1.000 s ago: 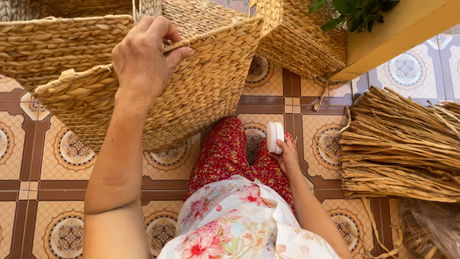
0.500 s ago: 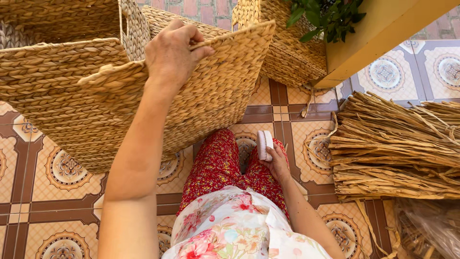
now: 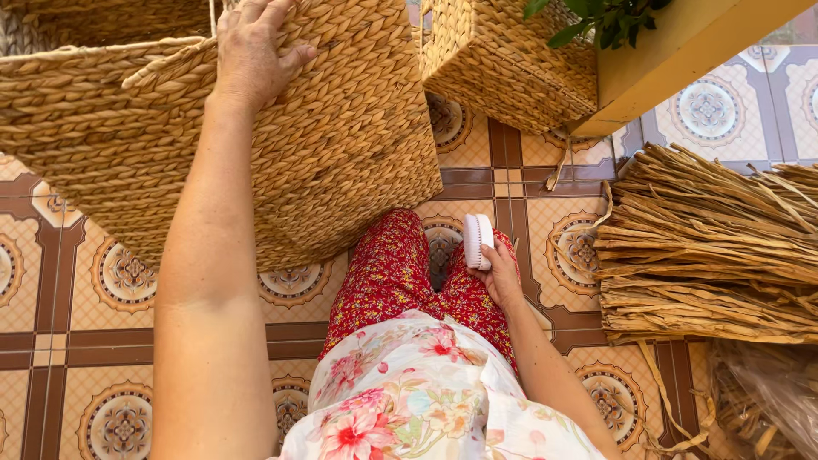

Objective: The person scrubs the exterior of woven baskets with a white brush, moving between an indoor tiled area and an outdoor brick patio. They handle multiple baskets, scrubbing them one by one and occasionally moving them aside.

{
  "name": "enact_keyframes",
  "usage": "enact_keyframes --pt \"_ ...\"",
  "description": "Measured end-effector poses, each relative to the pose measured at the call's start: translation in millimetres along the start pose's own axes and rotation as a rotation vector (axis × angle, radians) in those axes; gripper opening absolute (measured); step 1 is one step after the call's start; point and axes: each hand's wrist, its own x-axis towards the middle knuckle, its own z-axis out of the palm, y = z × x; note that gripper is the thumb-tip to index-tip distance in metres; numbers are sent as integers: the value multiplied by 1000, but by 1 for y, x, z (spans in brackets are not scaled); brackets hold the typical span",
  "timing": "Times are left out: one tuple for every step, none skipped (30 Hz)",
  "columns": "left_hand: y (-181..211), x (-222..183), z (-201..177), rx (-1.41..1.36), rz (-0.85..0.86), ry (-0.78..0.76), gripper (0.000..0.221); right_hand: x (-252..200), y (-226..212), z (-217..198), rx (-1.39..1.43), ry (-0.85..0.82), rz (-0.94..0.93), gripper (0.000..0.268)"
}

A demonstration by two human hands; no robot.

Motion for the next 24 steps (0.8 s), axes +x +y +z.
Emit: enact_keyframes --pt "2 -2 1 9 -16 -2 65 -1 -1 0 1 1 0 54" --pt "6 -8 4 -10 -16 31 65 -2 -1 -2 17 -8 -9 54" --pt "12 -16 8 -30 -15 64 64 -2 -1 -6 33 -16 -17 54" --pt "18 -23 13 -50 -11 98 64 -1 -1 -9 51 -24 -27 54" --pt "25 -31 18 -45 -7 95 61 2 0 -12 102 23 -41 54" --pt "33 -47 24 -41 -7 86 59 2 3 -19 152 73 -49 53" --pt "38 -64 29 -38 -7 78 57 3 6 -26 201 122 -58 53" --pt "42 -76 33 -36 -22 22 60 9 7 -33 277 116 -64 53" --pt "46 -90 37 -35 -36 -33 63 15 8 -40 353 110 -70 54" --pt "48 -104 41 -30 -51 -91 65 20 10 -48 431 103 -72 55" --pt "50 -119 43 -25 -91 -156 69 23 13 -57 444 121 -69 55" --pt "51 -131 45 -20 -129 -217 73 28 13 -63 458 138 -69 55" --pt "49 -140 46 -32 -188 -273 75 31 13 -70 471 156 -70 55" --pt "47 -150 46 -46 -249 -329 77 33 12 -75 466 215 -72 54" --pt "45 -157 46 -60 -310 -385 78 33 10 -80 460 273 -75 54" --pt "44 -162 45 -72 -344 -411 79 33 9 -83 456 333 -77 53" --pt "43 -166 43 -83 -378 -436 80 34 8 -86 455 343 -74 53" --pt "43 -173 40 -95 -415 -466 80 30 8 -89 452 355 -68 53" --pt "44 -179 36 -116 -446 -505 80 26 7 -89 450 367 -61 53" --pt "48 -180 31 -139 -473 -539 79 23 3 -86 456 385 -41 52" --pt "52 -181 26 -162 -499 -572 79 20 -2 -83 463 403 -22 51" --pt "56 -183 18 -195 -444 -537 77 16 -5 -79 471 421 1 50" --pt "61 -186 9 -228 -388 -501 75 12 -8 -74 448 413 12 49" --pt "68 -188 1 -262 -331 -467 73 8 -9 -70 425 408 22 48"
